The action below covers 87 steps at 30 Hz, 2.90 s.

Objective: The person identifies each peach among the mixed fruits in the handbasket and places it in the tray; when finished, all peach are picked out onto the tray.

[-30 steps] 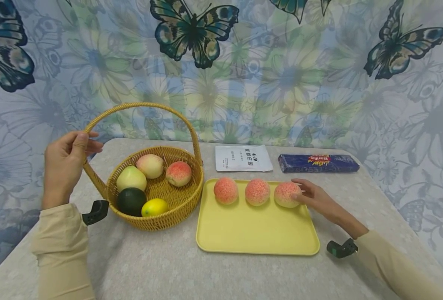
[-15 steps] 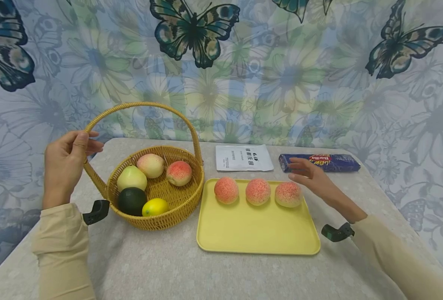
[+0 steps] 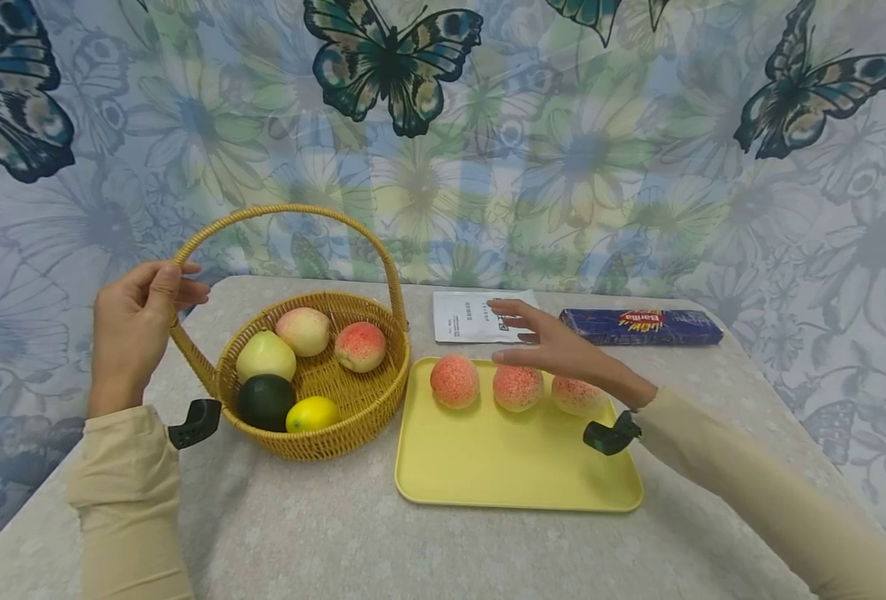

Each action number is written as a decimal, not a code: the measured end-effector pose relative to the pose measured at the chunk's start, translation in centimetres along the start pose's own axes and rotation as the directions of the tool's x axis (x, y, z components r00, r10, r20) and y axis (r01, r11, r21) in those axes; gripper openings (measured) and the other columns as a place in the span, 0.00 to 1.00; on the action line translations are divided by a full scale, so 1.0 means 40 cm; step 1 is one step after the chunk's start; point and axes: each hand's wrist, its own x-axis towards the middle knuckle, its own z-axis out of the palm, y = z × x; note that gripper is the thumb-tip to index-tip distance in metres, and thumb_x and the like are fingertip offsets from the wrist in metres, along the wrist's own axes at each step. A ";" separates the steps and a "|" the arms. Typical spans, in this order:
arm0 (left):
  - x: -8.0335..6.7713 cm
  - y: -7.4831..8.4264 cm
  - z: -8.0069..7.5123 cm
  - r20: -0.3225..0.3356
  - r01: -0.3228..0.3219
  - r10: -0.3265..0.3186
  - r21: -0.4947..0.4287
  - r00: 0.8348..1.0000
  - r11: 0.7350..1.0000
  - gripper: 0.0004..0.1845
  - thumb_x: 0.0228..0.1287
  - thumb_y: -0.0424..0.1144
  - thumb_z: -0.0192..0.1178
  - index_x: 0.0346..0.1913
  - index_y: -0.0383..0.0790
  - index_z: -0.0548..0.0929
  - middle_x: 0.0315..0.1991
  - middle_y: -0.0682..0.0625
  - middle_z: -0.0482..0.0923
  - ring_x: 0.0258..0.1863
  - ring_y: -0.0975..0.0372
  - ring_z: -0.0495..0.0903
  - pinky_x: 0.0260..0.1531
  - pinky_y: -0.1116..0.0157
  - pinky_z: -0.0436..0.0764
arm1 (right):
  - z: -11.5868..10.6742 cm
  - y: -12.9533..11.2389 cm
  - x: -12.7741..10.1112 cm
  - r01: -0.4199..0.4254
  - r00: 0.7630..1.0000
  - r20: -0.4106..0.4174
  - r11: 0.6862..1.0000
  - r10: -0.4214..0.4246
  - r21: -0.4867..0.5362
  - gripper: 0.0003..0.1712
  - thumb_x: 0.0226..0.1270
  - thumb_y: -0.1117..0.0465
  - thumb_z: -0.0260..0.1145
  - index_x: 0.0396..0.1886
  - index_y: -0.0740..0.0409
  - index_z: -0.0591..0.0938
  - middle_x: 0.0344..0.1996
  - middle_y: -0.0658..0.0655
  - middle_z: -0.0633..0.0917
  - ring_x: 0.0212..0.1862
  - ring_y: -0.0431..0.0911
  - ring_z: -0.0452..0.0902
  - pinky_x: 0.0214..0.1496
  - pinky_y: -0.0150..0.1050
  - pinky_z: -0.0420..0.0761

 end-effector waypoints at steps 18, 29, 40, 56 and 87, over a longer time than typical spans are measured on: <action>0.004 0.002 0.002 -0.004 -0.010 0.010 -0.014 1.000 1.000 0.22 0.73 0.50 0.47 0.53 0.38 0.82 0.29 0.69 0.81 0.33 0.75 0.80 0.36 0.77 0.72 | 0.054 -0.096 0.120 0.152 0.983 0.124 0.976 -0.133 -0.159 0.46 0.59 0.42 0.69 0.74 0.43 0.60 0.73 0.45 0.60 0.73 0.49 0.54 0.71 0.51 0.58; 0.004 -0.004 -0.002 0.000 -0.014 0.014 -0.001 1.000 1.000 0.22 0.73 0.50 0.46 0.53 0.38 0.82 0.29 0.70 0.80 0.33 0.76 0.80 0.34 0.78 0.72 | 0.108 -0.143 0.200 0.213 0.966 0.185 0.960 -0.179 -0.182 0.43 0.59 0.52 0.72 0.72 0.48 0.63 0.72 0.48 0.62 0.72 0.49 0.58 0.70 0.49 0.61; 0.001 0.001 -0.003 0.001 -0.017 0.017 -0.001 1.000 1.000 0.22 0.74 0.50 0.46 0.53 0.38 0.81 0.30 0.69 0.81 0.34 0.75 0.80 0.34 0.76 0.72 | 0.158 -0.202 0.287 0.274 0.944 0.254 0.928 -0.210 -0.254 0.43 0.61 0.50 0.70 0.73 0.47 0.62 0.72 0.48 0.62 0.72 0.45 0.57 0.70 0.43 0.62; -0.020 0.012 -0.004 -0.008 -0.019 0.019 -0.009 1.000 1.000 0.22 0.73 0.51 0.46 0.54 0.38 0.82 0.30 0.69 0.81 0.34 0.75 0.80 0.34 0.74 0.71 | 0.219 -0.230 0.365 0.213 0.943 0.304 0.950 -0.138 -0.230 0.41 0.63 0.52 0.68 0.73 0.47 0.61 0.73 0.49 0.60 0.74 0.43 0.52 0.69 0.42 0.62; 0.014 -0.003 -0.005 0.008 -0.052 0.052 -0.028 0.999 0.998 0.22 0.74 0.50 0.47 0.53 0.36 0.82 0.30 0.65 0.82 0.33 0.74 0.81 0.32 0.73 0.72 | 0.260 -0.203 0.481 -0.031 0.867 0.437 0.901 0.240 -0.433 0.37 0.73 0.51 0.56 0.76 0.52 0.54 0.75 0.54 0.53 0.75 0.49 0.49 0.71 0.44 0.59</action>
